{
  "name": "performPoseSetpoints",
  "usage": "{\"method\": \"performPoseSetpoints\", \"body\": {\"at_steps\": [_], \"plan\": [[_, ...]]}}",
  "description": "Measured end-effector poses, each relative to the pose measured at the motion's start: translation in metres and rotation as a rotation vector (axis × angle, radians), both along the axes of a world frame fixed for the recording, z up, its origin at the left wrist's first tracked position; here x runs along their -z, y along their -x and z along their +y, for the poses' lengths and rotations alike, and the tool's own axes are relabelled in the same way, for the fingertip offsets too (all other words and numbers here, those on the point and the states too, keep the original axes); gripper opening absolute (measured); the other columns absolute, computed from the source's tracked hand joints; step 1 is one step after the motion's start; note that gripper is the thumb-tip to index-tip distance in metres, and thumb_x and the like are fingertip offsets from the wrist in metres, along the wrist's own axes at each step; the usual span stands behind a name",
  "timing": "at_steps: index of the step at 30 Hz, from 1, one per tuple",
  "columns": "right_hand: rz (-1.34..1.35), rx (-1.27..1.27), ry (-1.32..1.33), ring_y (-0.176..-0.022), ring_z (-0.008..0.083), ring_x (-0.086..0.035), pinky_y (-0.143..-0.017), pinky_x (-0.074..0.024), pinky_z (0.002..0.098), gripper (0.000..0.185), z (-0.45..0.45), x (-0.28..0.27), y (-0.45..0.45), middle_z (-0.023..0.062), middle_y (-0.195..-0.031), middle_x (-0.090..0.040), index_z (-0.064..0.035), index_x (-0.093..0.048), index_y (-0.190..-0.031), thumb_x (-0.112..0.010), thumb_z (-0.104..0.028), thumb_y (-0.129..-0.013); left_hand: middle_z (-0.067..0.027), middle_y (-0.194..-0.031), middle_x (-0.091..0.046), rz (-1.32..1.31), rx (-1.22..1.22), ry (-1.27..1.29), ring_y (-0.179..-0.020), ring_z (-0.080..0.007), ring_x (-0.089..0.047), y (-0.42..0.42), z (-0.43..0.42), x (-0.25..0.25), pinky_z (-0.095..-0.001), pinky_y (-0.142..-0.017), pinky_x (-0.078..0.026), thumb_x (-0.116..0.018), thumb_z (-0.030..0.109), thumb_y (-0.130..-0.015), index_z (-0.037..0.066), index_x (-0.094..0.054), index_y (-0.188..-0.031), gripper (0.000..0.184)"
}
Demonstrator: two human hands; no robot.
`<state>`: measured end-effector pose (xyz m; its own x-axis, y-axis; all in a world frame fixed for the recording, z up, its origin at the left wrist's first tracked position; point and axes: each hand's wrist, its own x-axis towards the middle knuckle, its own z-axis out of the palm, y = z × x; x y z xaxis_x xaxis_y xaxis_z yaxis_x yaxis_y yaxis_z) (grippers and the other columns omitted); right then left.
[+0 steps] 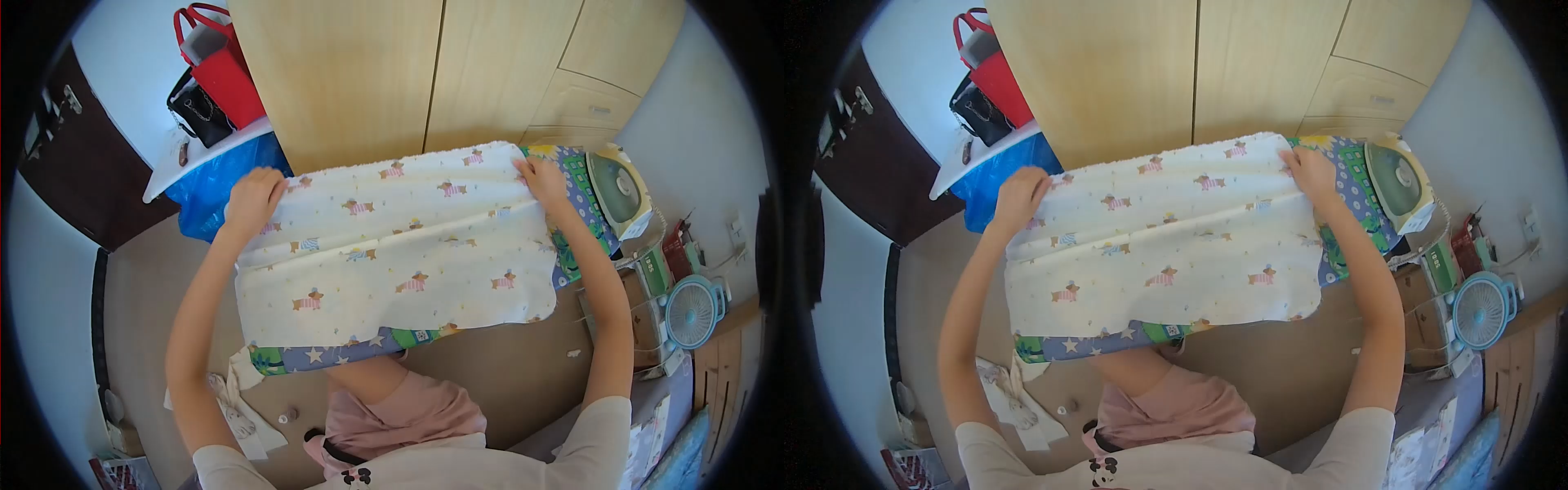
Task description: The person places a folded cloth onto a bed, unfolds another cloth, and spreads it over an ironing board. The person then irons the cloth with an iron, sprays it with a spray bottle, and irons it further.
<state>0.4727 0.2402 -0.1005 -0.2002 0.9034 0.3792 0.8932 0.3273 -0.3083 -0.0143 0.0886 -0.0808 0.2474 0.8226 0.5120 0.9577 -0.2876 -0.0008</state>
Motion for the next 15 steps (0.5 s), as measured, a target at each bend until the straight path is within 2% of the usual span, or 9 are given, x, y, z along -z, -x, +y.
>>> {"method": "performPoseSetpoints", "body": {"at_steps": [1,3,4,6,8,10,13,15], "plan": [[-0.006,0.002,0.011,-0.060,0.0280,-0.059,-0.053,-0.0422,0.0390,0.038,0.002,0.003,0.001,0.0089,-0.062,-0.061,-0.0071,-0.059,-0.072,-0.053,-0.042,-0.086,-0.0110,-0.082,-0.058,-0.006,0.002,0.011,-0.081,-0.0270,-0.057,-0.005,0.000,0.002,-0.0408,-0.067,-0.044,-0.056,0.011,-0.081,0.006,-0.056,-0.082,0.005],[-0.214,0.056,-0.063,-0.067,0.0310,-0.061,-0.058,-0.0449,0.0419,0.038,0.007,0.006,0.003,0.0106,-0.070,-0.063,-0.0082,-0.059,-0.073,-0.048,-0.042,-0.087,-0.0102,-0.101,-0.055,0.069,0.056,-0.158,-0.096,-0.0280,-0.053,-0.024,0.000,-0.006,-0.0415,-0.077,-0.042,-0.059,0.006,-0.076,0.007,-0.057,-0.095,0.019],[-0.219,0.061,-0.055,-0.067,0.0310,-0.061,-0.058,-0.0449,0.0419,0.038,0.010,0.007,0.004,0.0106,-0.070,-0.063,-0.0082,-0.059,-0.073,-0.048,-0.042,-0.087,-0.0102,-0.101,-0.055,0.063,0.061,-0.151,-0.096,-0.0280,-0.053,-0.034,-0.004,-0.008,-0.0415,-0.077,-0.042,-0.059,0.006,-0.076,0.007,-0.057,-0.095,0.019],[-0.321,0.101,-0.118,-0.070,0.0320,-0.062,-0.058,-0.0461,0.0432,0.036,0.015,0.010,0.003,0.0128,-0.073,-0.064,-0.0086,-0.059,-0.078,-0.047,-0.041,-0.088,-0.0084,-0.109,-0.052,0.038,0.327,-0.125,-0.103,-0.0291,-0.049,-0.057,-0.028,-0.007,-0.0427,-0.082,-0.040,-0.062,0.006,-0.072,0.009,-0.055,-0.102,0.031],[-0.346,0.124,-0.104,-0.070,0.0325,-0.062,-0.058,-0.0464,0.0436,0.035,0.019,0.011,0.001,0.0128,-0.072,-0.064,-0.0090,-0.059,-0.081,-0.047,-0.041,-0.088,-0.0076,-0.105,-0.053,0.030,0.490,0.001,-0.102,-0.0285,-0.050,-0.073,-0.066,-0.003,-0.0411,-0.083,-0.040,-0.066,0.015,-0.071,0.010,-0.056,-0.098,0.030],[-0.372,0.144,-0.090,-0.070,0.0329,-0.062,-0.058,-0.0468,0.0440,0.033,0.022,0.013,-0.001,0.0128,-0.071,-0.064,-0.0093,-0.058,-0.083,-0.047,-0.041,-0.088,-0.0075,-0.101,-0.054,0.040,0.565,0.213,-0.101,-0.0284,-0.050,-0.088,-0.110,-0.005,-0.0430,-0.082,-0.039,-0.071,0.024,-0.067,0.010,-0.058,-0.097,0.035],[-0.345,0.120,-0.117,-0.068,0.0355,-0.061,-0.056,-0.0460,0.0469,0.034,0.021,0.015,0.000,0.0146,-0.073,-0.063,-0.0102,-0.055,-0.082,-0.048,-0.043,-0.087,-0.0070,-0.099,-0.055,0.163,0.512,0.355,-0.096,-0.0282,-0.052,-0.101,-0.157,-0.014,-0.0412,-0.079,-0.040,-0.073,0.032,-0.066,0.010,-0.060,-0.098,0.041],[-0.307,0.157,-0.045,-0.083,0.0325,-0.062,-0.068,-0.0478,0.0447,0.027,0.017,0.011,0.006,0.0159,-0.089,-0.064,-0.0089,-0.058,-0.093,-0.051,-0.034,-0.086,-0.0051,-0.094,-0.055,0.139,0.390,0.301,-0.087,-0.0223,-0.052,-0.097,-0.174,-0.009,-0.0355,-0.073,-0.041,-0.069,0.032,-0.068,0.010,-0.060,-0.102,0.042]]}}
